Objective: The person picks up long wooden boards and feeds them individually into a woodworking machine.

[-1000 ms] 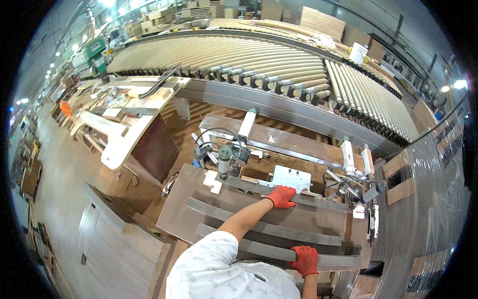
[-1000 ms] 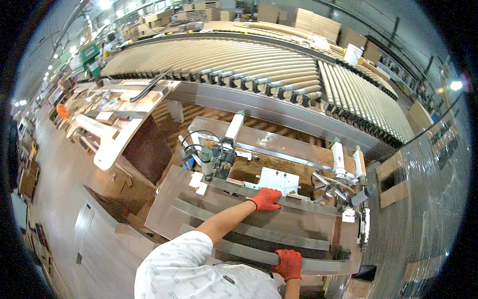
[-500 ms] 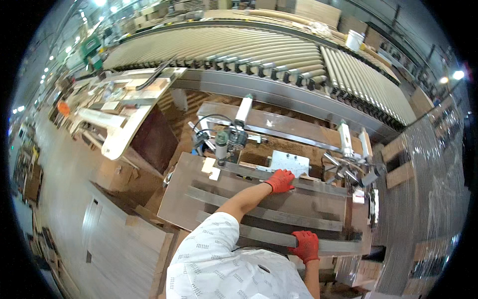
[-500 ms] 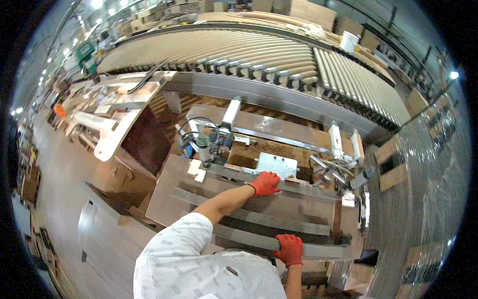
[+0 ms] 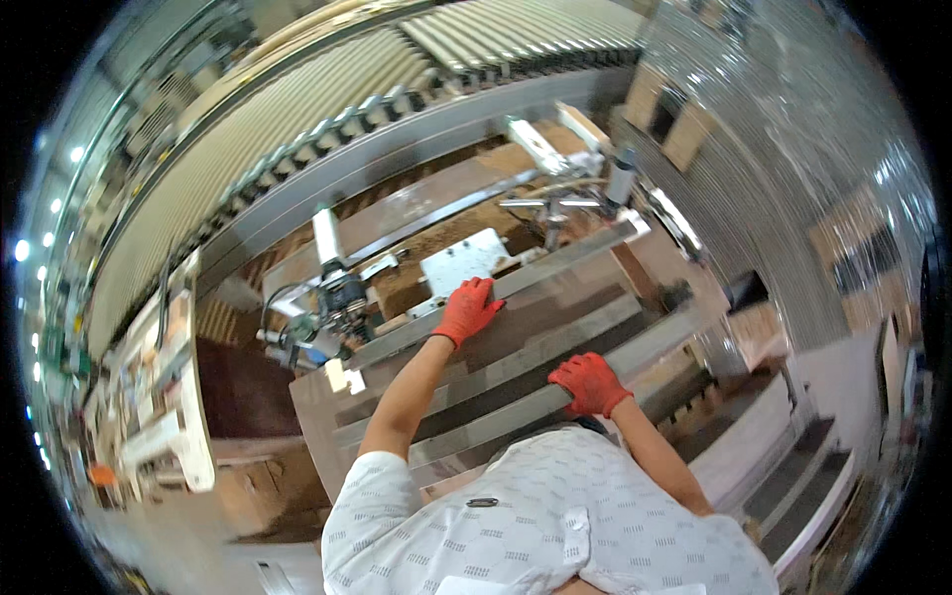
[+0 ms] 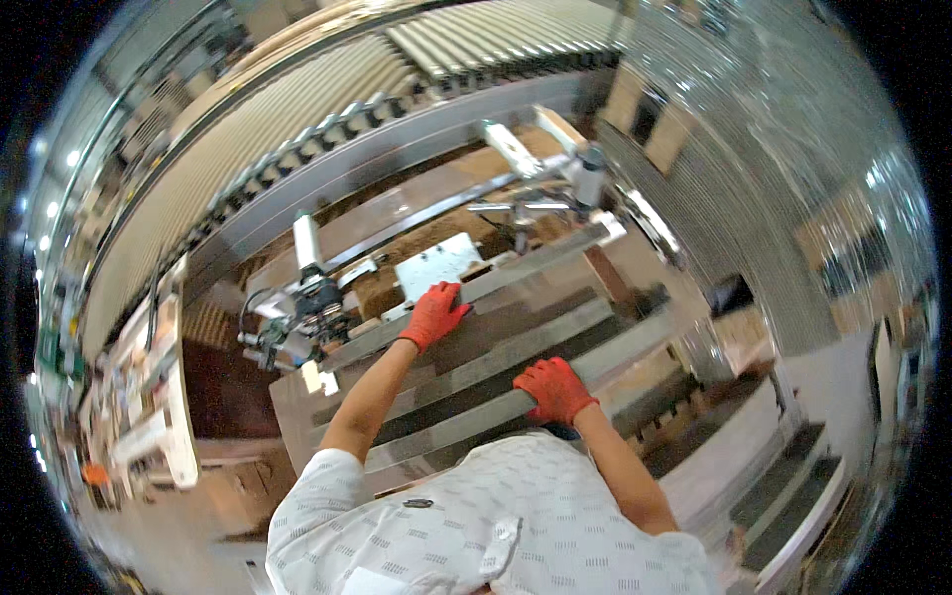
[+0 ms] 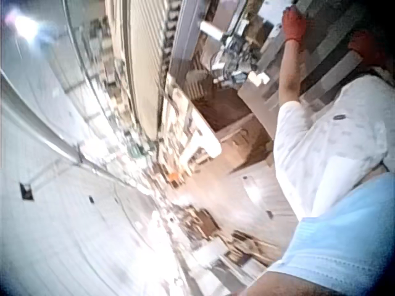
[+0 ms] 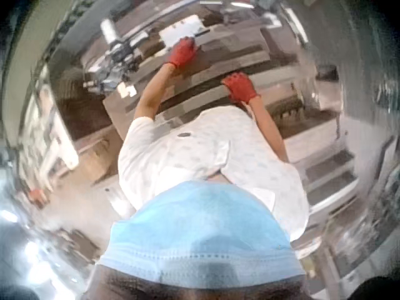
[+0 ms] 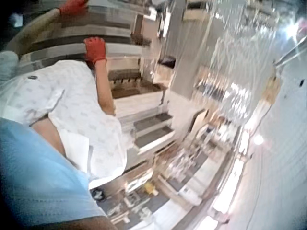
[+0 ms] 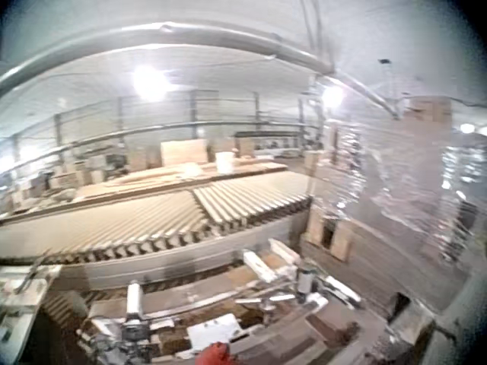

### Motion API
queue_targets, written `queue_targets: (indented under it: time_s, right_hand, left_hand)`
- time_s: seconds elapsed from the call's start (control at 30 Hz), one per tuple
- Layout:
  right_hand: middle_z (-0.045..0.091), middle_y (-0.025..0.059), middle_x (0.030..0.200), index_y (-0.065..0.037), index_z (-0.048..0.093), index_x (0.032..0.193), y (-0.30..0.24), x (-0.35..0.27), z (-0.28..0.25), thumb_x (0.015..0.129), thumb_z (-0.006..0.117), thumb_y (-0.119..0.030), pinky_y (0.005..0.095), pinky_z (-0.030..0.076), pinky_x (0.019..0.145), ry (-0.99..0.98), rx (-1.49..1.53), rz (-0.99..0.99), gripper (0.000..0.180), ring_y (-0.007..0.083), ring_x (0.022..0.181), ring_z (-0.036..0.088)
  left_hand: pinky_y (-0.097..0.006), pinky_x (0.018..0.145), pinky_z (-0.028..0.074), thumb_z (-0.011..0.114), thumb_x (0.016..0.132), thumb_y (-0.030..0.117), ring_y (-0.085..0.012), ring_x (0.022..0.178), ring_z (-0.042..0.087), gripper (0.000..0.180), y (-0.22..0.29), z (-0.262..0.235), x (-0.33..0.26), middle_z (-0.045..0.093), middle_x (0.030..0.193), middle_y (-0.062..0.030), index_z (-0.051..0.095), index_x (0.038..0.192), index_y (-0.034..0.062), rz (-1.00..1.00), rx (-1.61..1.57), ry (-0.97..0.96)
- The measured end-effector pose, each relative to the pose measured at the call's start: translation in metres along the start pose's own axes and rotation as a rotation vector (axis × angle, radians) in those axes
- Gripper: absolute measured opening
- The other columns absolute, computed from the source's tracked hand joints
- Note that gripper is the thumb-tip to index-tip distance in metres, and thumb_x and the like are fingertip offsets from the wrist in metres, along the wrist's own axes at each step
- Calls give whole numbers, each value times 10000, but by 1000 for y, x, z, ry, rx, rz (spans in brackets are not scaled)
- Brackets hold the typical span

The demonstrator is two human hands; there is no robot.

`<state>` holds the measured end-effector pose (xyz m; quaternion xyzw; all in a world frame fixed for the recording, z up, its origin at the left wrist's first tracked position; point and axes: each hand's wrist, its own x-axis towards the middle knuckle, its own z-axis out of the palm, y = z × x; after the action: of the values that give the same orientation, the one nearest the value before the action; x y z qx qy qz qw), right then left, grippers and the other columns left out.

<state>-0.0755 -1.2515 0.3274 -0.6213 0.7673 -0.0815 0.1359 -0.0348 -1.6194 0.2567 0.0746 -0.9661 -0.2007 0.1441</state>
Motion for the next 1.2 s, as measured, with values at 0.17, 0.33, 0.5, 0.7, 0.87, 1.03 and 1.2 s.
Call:
queue_targets:
  time_s: [0.17,0.33,0.5,0.7,0.87,1.03,1.2]
  right_hand:
    - [691,40,1271,-216,666,1346,2,-4,-7,698,940,-358,496,448,1110,-16,10,15,718,277,1248,631]
    - [679,28,1311,-247,642,1396,3,-13,-13,700,932,-351,494,405,1201,105,84,17,761,272,1311,613]
    - [678,0,1351,-268,642,1382,8,-27,-11,711,921,-353,488,390,1227,165,11,53,731,253,1335,607]
    - [677,-17,1368,-271,655,1354,16,-33,-1,729,904,-325,504,384,1240,228,32,15,675,244,1354,601]
    - [682,-18,1344,-248,677,1320,10,-33,-29,737,899,-296,522,363,1256,196,121,8,626,225,1333,611]
    - [685,-12,1309,-253,681,1345,11,-4,-70,754,895,-281,558,305,1297,265,123,-3,629,220,1321,617]
    - [671,0,1361,-268,650,1418,26,33,-54,839,868,-378,597,267,1310,519,-53,119,628,243,1383,577]
  left_hand:
    - [-517,946,572,829,939,359,-422,1130,671,542,67,-29,-15,691,1236,-184,649,1335,35,25,-188,-53]
    - [-495,957,563,846,923,316,-420,1158,654,550,102,-69,-84,688,1256,-182,644,1351,35,-12,-117,-99]
    - [-539,1042,524,828,938,319,-435,1278,609,575,96,-74,-152,664,1376,-178,632,1404,45,-106,-51,-204]
    - [-615,1140,447,808,954,354,-433,1454,511,642,87,-54,-172,591,1566,-171,599,1486,62,-119,-46,-235]
    - [-589,1083,496,815,946,381,-425,1371,589,685,121,-76,-157,620,1517,-190,583,1496,45,-19,168,-157]
    - [-522,962,569,809,958,384,-448,1180,688,674,192,-120,-132,684,1365,-219,569,1470,18,-41,-194,-261]
    - [-542,852,578,809,961,381,-439,1067,716,600,128,-84,-107,712,1220,-204,587,1420,64,-87,-145,-117]
